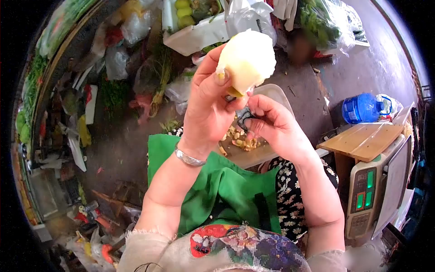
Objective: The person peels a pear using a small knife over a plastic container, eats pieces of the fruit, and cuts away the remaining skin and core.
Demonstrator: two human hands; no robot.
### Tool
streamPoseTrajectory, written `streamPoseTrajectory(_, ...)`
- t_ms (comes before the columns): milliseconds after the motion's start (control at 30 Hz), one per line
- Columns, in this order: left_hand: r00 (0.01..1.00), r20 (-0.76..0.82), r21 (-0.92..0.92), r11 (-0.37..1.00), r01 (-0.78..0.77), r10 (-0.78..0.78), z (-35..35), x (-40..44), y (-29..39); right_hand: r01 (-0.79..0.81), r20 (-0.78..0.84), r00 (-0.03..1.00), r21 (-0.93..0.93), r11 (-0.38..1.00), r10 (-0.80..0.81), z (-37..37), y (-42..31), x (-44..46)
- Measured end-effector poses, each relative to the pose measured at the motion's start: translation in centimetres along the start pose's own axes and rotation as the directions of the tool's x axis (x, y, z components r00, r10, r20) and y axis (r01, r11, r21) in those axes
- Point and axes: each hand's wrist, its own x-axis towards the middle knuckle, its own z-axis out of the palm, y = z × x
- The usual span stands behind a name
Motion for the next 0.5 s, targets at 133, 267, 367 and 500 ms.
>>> streamPoseTrajectory(133, 0.996, -0.021, 0.043, 0.995, -0.089, 0.09, 0.6, -0.2, 0.1, -0.101, -0.086, 0.991, -0.023, 0.995, 0.099, -0.4, -0.1, 0.2)
streamPoseTrajectory(267, 0.973, 0.032, 0.302, 0.925, -0.229, 0.23, 1.3, -0.4, -0.3, -0.057, -0.161, 0.986, -0.039, 0.998, 0.05, -0.4, 0.8, 0.3)
streamPoseTrajectory(367, 0.967, 0.042, 0.311, 0.917, -0.25, 0.25, 1.6, -0.4, -0.4, -0.05, -0.194, 0.98, -0.032, 0.998, 0.043, -0.4, 0.5, 0.3)
streamPoseTrajectory(500, 0.954, -0.02, 0.351, 0.895, -0.274, 0.3, 1.8, -0.3, -0.1, -0.07, -0.141, 0.987, 0.039, 0.997, 0.075, -0.7, 0.0, 0.3)
